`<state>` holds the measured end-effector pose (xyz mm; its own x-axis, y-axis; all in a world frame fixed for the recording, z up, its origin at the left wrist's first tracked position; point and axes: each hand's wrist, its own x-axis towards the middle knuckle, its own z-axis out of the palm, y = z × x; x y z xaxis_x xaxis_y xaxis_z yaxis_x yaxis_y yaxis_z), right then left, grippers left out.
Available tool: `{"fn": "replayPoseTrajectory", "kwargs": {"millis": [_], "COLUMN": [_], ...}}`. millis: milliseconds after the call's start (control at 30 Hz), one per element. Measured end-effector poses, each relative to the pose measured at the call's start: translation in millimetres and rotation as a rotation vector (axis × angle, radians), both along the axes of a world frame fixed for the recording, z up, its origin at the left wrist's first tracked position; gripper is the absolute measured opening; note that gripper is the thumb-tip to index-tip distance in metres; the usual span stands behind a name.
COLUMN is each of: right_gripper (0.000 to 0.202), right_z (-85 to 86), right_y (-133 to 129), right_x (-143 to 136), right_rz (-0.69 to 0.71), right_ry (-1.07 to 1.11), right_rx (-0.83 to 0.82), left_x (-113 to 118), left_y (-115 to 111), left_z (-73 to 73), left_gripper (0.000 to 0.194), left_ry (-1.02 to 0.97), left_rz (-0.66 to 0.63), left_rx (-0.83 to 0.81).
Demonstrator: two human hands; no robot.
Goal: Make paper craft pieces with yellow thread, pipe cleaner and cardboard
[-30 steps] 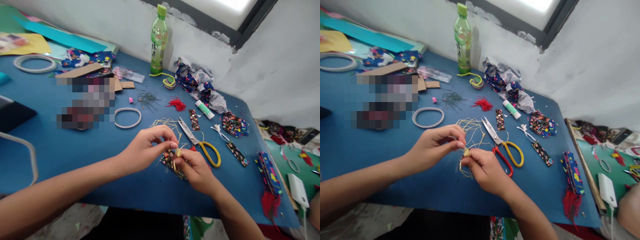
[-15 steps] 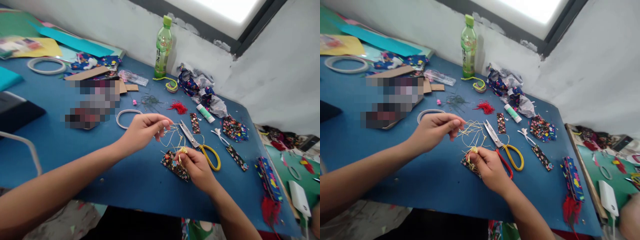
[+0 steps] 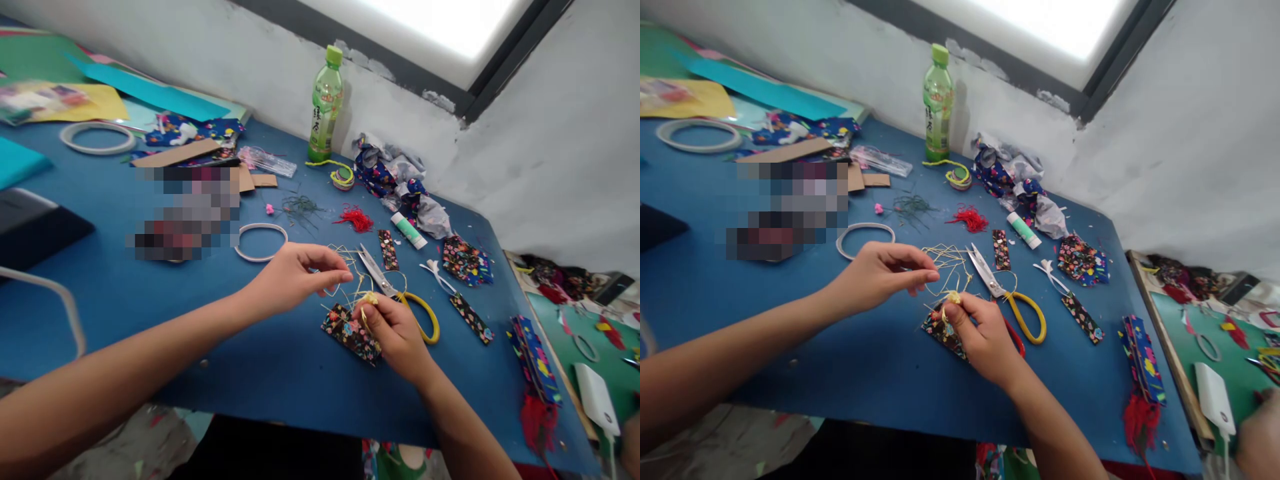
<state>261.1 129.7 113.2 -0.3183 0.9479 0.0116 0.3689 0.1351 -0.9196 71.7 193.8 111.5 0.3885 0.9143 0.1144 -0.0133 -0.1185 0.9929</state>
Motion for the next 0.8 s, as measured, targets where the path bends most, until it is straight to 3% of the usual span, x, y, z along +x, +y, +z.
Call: {"fn": "replayPoseTrajectory", "kwargs": {"millis": [333,600,800], "right_gripper": [0.028,0.029,0.031], "right_z": [8.9,8.9,3.3], "right_y": [-2,-1,4], "right_x": [-1,0,4], "right_rz": [0.036,0.028,-0.022], "right_ry": [-0.128,-0.184,-0.193], "right_rx": [0.187,0.231,0.228], "left_x": [1,-5,-10], "left_y": [-9,-9,2], "left_z": [-0.7,7.2,9.5], "left_gripper": [0.018,0.044,0.014], "left_ry": [-0.005,0.124,-0.095], "left_rz": [-0.054,-0.025,0.096], "left_rx": [0.093,0.268,0.226]}}
